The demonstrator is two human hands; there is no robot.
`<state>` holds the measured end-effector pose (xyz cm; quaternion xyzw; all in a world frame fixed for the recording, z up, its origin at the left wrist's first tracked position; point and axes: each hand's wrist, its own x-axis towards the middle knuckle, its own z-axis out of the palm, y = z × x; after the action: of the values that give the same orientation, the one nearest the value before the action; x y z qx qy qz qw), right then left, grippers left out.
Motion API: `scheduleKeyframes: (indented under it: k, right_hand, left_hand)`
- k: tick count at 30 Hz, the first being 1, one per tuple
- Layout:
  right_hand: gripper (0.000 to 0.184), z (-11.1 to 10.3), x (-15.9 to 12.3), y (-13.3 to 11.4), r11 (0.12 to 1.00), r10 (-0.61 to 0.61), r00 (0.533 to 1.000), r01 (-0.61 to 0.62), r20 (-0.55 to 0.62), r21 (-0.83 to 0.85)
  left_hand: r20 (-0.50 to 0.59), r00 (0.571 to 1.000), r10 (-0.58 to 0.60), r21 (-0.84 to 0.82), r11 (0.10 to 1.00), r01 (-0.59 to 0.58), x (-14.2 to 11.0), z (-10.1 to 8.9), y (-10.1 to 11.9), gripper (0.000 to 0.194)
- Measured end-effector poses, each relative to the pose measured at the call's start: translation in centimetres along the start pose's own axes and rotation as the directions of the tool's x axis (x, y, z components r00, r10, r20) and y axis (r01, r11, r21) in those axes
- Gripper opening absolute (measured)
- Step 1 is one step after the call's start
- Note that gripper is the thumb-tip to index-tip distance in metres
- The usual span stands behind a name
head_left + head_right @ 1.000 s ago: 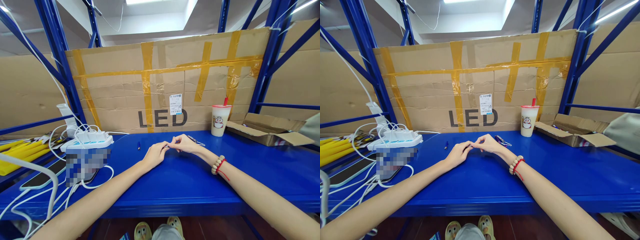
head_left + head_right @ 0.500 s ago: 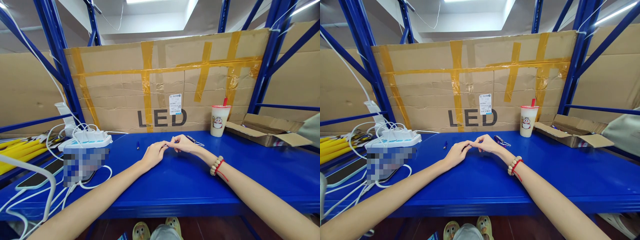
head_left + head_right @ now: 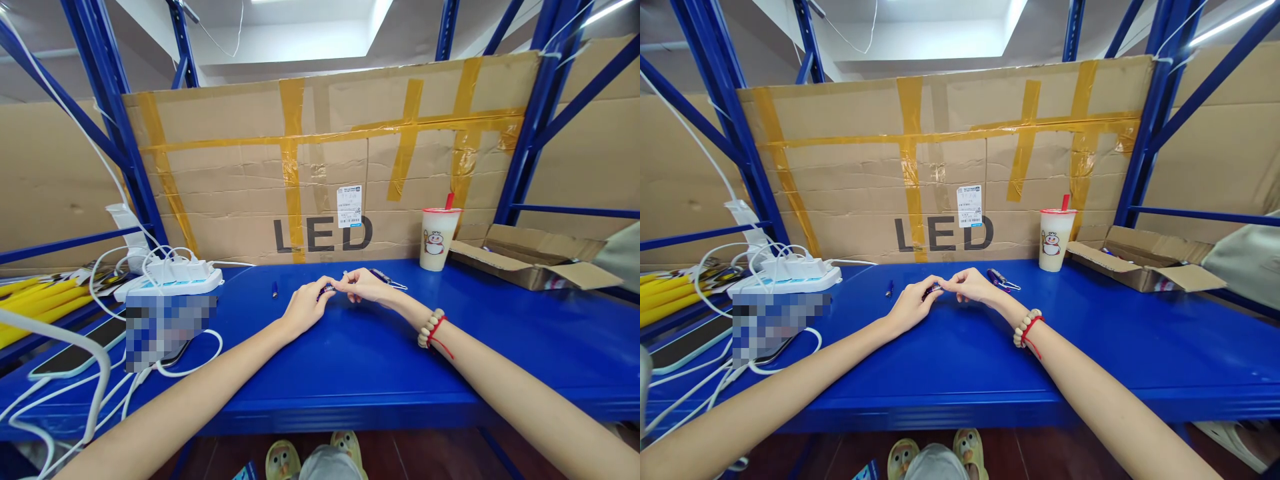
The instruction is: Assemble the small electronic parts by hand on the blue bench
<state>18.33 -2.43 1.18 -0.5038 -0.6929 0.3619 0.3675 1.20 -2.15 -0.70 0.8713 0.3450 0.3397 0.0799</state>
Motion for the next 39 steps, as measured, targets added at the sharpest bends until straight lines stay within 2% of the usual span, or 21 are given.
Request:
scheduleKeyframes:
  k: [15, 26, 31, 39]
  right_hand:
    - [0.043, 0.28, -0.35, -0.21, 0.989, 0.09, 0.995, -0.093, 0.036, 0.117]
    - [0.044, 0.51, -0.45, -0.37, 0.988, 0.066, 0.998, -0.066, 0.003, 0.142]
    - [0.042, 0.51, -0.31, -0.49, 0.995, 0.025, 0.999, -0.021, -0.038, 0.1]
    - [0.04, 0.27, -0.18, -0.05, 0.995, -0.02, 0.999, 0.022, -0.026, 0.094]
  left_hand:
    - [0.016, 0.999, -0.03, -0.015, 0.999, 0.03, 0.19, -0.12, 0.08, 0.025]
    - [0.024, 0.998, -0.058, -0.045, 0.997, 0.059, 0.26, -0.24, 0.21, 0.026]
    - [0.02, 0.996, -0.084, -0.047, 0.995, 0.085, 0.33, -0.28, 0.16, 0.025]
    - [0.015, 0.998, -0.067, -0.148, 0.987, 0.068, 0.56, 0.39, -0.64, 0.027]
